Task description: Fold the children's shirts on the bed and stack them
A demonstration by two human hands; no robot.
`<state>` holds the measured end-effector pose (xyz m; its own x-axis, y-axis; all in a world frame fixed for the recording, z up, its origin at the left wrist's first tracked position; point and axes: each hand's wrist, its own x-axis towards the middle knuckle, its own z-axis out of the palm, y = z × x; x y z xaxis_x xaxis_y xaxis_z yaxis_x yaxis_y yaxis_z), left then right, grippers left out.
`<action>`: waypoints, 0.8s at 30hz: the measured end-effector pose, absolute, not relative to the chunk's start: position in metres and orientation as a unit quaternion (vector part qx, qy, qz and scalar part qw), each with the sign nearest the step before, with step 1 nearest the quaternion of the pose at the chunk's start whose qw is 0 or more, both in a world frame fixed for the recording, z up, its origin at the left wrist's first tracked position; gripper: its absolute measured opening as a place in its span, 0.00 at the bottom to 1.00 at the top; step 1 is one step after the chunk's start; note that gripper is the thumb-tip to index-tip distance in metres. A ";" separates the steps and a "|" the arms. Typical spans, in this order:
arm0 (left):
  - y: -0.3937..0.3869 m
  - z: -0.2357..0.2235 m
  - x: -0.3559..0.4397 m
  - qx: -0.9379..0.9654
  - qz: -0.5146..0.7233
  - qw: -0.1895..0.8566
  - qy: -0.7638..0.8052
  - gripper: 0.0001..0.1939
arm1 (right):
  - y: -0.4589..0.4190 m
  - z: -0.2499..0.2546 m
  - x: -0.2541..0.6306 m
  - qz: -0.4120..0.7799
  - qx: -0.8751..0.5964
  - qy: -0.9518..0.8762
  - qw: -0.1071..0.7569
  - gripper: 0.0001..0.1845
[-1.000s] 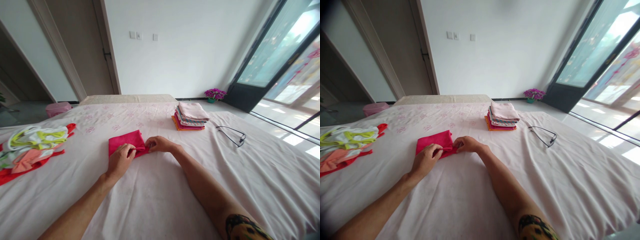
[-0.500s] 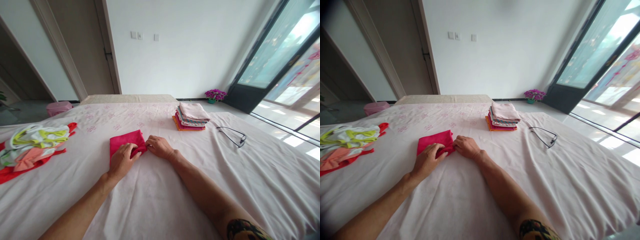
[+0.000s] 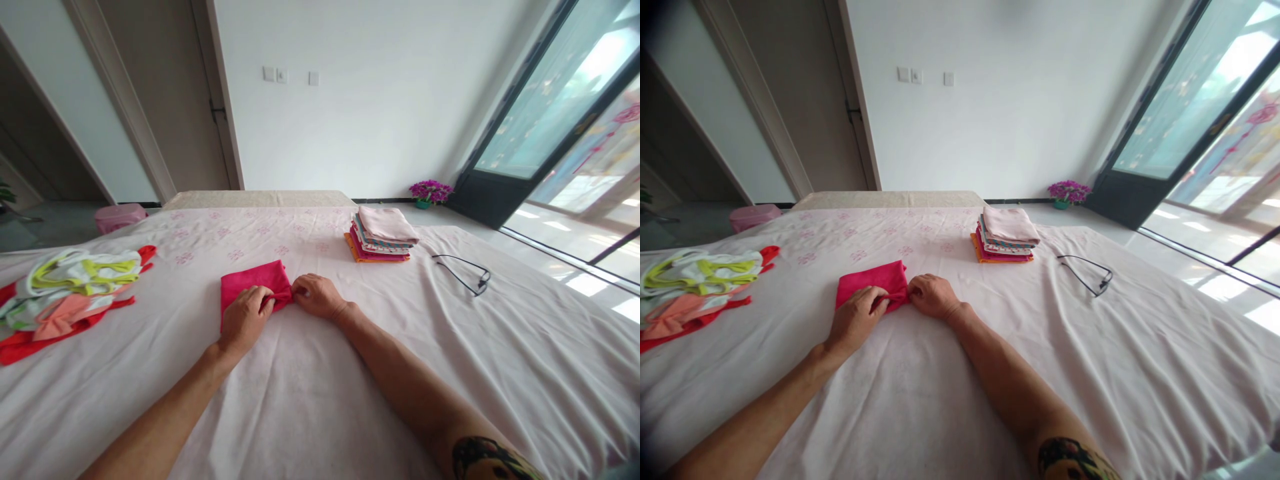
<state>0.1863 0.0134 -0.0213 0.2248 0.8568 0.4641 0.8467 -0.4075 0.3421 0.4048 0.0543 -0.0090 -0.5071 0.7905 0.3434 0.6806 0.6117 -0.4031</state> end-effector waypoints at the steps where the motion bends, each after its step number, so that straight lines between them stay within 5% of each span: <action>1: 0.014 -0.021 0.186 0.778 0.306 0.017 0.548 0.05 | 0.054 -0.009 0.405 0.133 -0.440 -0.849 0.260 0.07; 12: 0.010 -0.014 0.195 0.815 0.238 -0.050 0.526 0.13 | 0.061 -0.006 0.417 0.186 -0.389 -0.872 0.234 0.15; 24: 0.013 -0.018 0.192 0.808 0.249 -0.076 0.528 0.05 | 0.062 -0.006 0.398 -0.028 -0.335 -0.920 0.201 0.07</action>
<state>0.1919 0.0135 -0.0181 0.3180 0.8162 0.4823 0.8917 -0.4304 0.1404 0.3985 0.0625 -0.0055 -0.6940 0.6058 0.3891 0.6280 0.7736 -0.0843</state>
